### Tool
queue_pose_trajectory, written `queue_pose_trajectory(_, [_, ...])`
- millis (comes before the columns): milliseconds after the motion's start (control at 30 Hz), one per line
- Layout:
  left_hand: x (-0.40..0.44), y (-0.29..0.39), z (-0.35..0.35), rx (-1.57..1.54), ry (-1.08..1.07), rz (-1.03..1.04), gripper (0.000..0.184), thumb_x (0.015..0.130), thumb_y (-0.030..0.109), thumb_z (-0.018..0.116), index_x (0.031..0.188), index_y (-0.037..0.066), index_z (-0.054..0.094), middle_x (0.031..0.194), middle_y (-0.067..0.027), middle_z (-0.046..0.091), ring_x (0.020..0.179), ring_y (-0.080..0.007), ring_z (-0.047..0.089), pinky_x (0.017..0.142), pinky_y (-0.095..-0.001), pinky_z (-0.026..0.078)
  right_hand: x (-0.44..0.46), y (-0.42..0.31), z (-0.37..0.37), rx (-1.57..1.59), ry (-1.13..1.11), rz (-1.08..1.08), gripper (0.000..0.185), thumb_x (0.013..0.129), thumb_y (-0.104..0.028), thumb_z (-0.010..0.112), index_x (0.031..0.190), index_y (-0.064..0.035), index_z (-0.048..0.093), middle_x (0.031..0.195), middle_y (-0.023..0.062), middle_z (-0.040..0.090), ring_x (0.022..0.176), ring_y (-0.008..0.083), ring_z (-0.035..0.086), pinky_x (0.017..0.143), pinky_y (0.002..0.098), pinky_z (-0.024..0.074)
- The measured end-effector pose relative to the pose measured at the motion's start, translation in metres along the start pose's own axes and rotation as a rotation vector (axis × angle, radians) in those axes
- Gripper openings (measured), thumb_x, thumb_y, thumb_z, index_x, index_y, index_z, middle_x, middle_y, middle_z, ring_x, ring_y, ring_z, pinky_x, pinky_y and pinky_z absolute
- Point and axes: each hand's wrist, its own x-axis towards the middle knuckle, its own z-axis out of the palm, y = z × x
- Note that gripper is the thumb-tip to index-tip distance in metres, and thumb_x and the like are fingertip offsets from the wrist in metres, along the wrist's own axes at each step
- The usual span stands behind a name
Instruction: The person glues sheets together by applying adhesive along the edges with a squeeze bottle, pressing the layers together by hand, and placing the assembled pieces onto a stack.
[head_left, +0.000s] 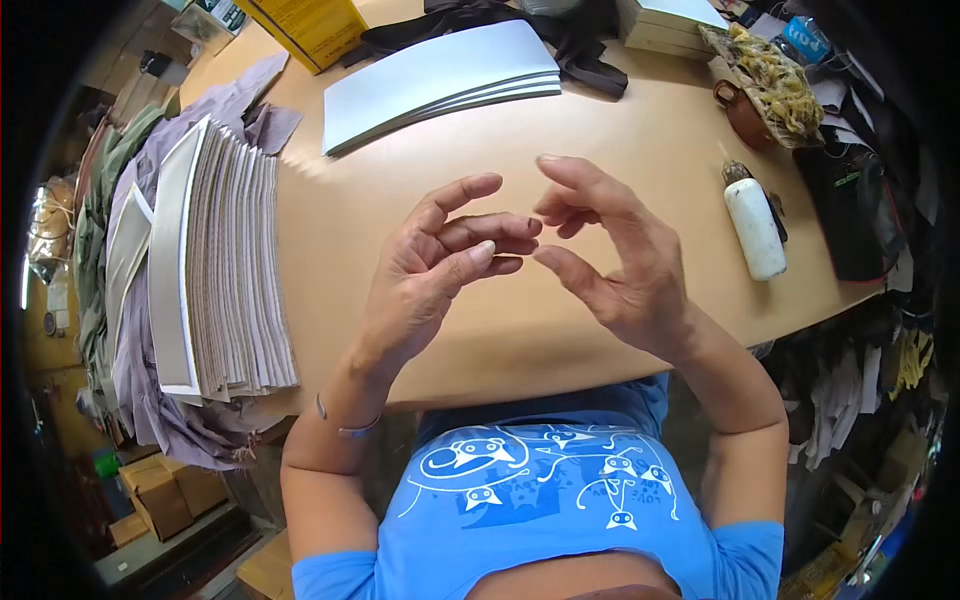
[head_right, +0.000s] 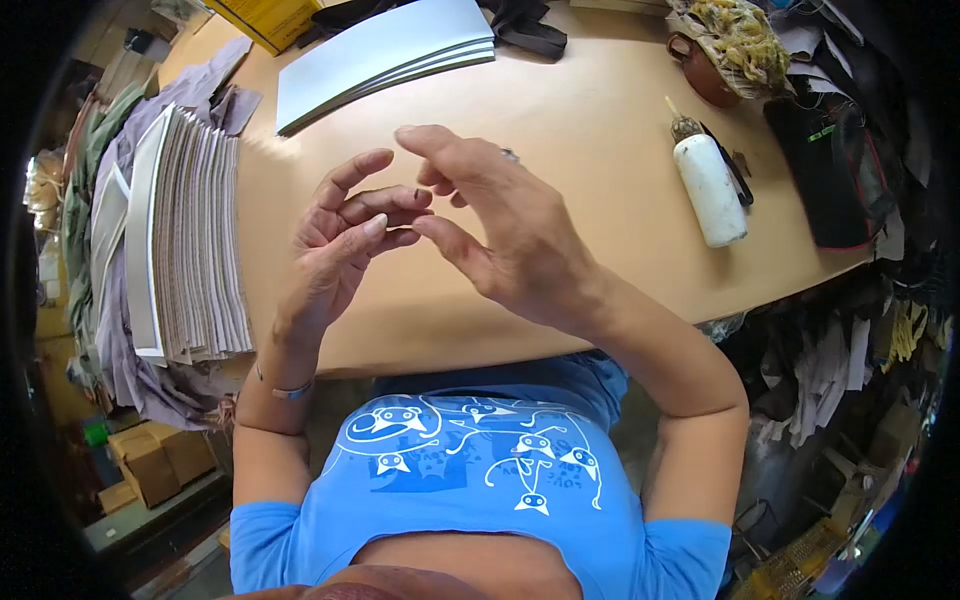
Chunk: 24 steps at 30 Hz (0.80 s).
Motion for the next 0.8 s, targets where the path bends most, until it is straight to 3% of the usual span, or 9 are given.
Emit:
queue_pose_trajectory(167, [0.0, -0.006, -0.003, -0.019, 0.013, 0.003, 0.044, 0.087, 0.004, 0.051, 0.128, 0.0, 0.034, 0.107, -0.0175, 0.058, 0.1, -0.0229, 0.057, 0.087, -0.0338, 0.048, 0.006, 0.006, 0.007, -0.028, -0.018, 0.06, 0.05, 0.074, 0.007, 0.06, 0.12, -0.0046, 0.046, 0.08, 0.0113, 0.054, 0.069, 0.0214, 0.055, 0.061, 0.0313, 0.0486])
queue_pose_trajectory(300, [0.003, -0.01, -0.004, 0.169, -0.004, 0.006, 0.042, 0.087, 0.003, 0.05, 0.127, 0.0, 0.035, 0.107, -0.0176, 0.058, 0.1, -0.0215, 0.057, 0.086, -0.033, 0.047, 0.003, 0.012, 0.011, -0.117, -0.036, 0.064, 0.04, 0.077, 0.007, 0.052, 0.115, 0.0007, 0.045, 0.086, 0.0159, 0.056, 0.073, 0.0327, 0.056, 0.062, 0.0385, 0.0469])
queue_pose_trajectory(400, [0.005, -0.01, -0.001, 0.253, -0.007, 0.033, 0.039, 0.087, 0.003, 0.05, 0.125, 0.001, 0.039, 0.108, -0.0172, 0.058, 0.1, -0.0205, 0.057, 0.087, -0.0324, 0.046, 0.002, 0.012, 0.007, -0.233, -0.012, 0.072, 0.034, 0.083, 0.004, 0.05, 0.116, -0.0017, 0.045, 0.079, 0.0101, 0.052, 0.072, 0.0238, 0.054, 0.066, 0.0318, 0.0463])
queue_pose_trajectory(433, [0.007, -0.011, -0.001, 0.272, -0.001, 0.038, 0.038, 0.087, 0.003, 0.05, 0.124, 0.001, 0.04, 0.109, -0.0172, 0.058, 0.1, -0.0204, 0.057, 0.087, -0.0322, 0.046, 0.004, 0.011, 0.001, -0.264, 0.002, 0.085, 0.031, 0.082, 0.004, 0.048, 0.113, -0.0007, 0.045, 0.083, 0.0124, 0.052, 0.074, 0.0274, 0.053, 0.067, 0.0345, 0.0456])
queue_pose_trajectory(533, [0.008, -0.012, -0.008, 0.337, 0.036, 0.047, 0.034, 0.088, 0.004, 0.049, 0.121, 0.002, 0.044, 0.089, -0.007, 0.058, 0.084, -0.0124, 0.055, 0.076, -0.0256, 0.046, 0.007, 0.008, -0.025, -0.328, 0.027, 0.114, 0.024, 0.084, 0.0, 0.043, 0.108, -0.0005, 0.045, 0.092, 0.0176, 0.054, 0.079, 0.0348, 0.053, 0.072, 0.04, 0.0432])
queue_pose_trajectory(600, [0.009, -0.008, -0.01, 0.467, 0.07, 0.01, 0.028, 0.089, 0.005, 0.049, 0.117, 0.003, 0.048, 0.073, 0.0011, 0.048, 0.069, -0.0069, 0.048, 0.066, -0.0209, 0.042, 0.0, 0.0, -0.04, -0.344, 0.001, 0.205, 0.023, 0.085, -0.001, 0.044, 0.107, -0.0011, 0.046, 0.088, 0.0165, 0.054, 0.077, 0.0303, 0.054, 0.07, 0.0376, 0.0435])
queue_pose_trajectory(700, [0.017, -0.001, -0.017, 0.629, 0.088, -0.106, 0.024, 0.09, 0.01, 0.05, 0.113, 0.003, 0.052, 0.073, 0.0026, 0.044, 0.069, -0.0063, 0.043, 0.062, -0.0184, 0.036, -0.017, -0.012, -0.056, -0.248, -0.024, 0.463, 0.024, 0.087, -0.005, 0.046, 0.11, -0.0015, 0.045, 0.081, 0.0149, 0.054, 0.074, 0.021, 0.056, 0.067, 0.0331, 0.0434])
queue_pose_trajectory(733, [0.021, -0.001, -0.016, 0.678, 0.105, -0.085, 0.024, 0.086, 0.004, 0.053, 0.11, 0.004, 0.054, 0.077, 0.0015, 0.048, 0.074, -0.0077, 0.047, 0.066, -0.0194, 0.04, -0.021, -0.013, -0.059, -0.193, -0.034, 0.57, 0.025, 0.087, -0.006, 0.046, 0.112, -0.0016, 0.044, 0.079, 0.0144, 0.054, 0.073, 0.0174, 0.056, 0.066, 0.0315, 0.0432])
queue_pose_trajectory(800, [0.03, -0.002, -0.004, 0.753, -0.018, 0.177, 0.028, 0.083, -0.001, 0.056, 0.11, 0.003, 0.053, 0.082, -0.0008, 0.051, 0.079, -0.0095, 0.049, 0.07, -0.0214, 0.043, -0.021, -0.011, -0.061, -0.03, -0.036, 0.637, 0.031, 0.089, -0.008, 0.046, 0.118, -0.0005, 0.04, 0.08, 0.0129, 0.057, 0.074, 0.0135, 0.056, 0.068, 0.0279, 0.0438])
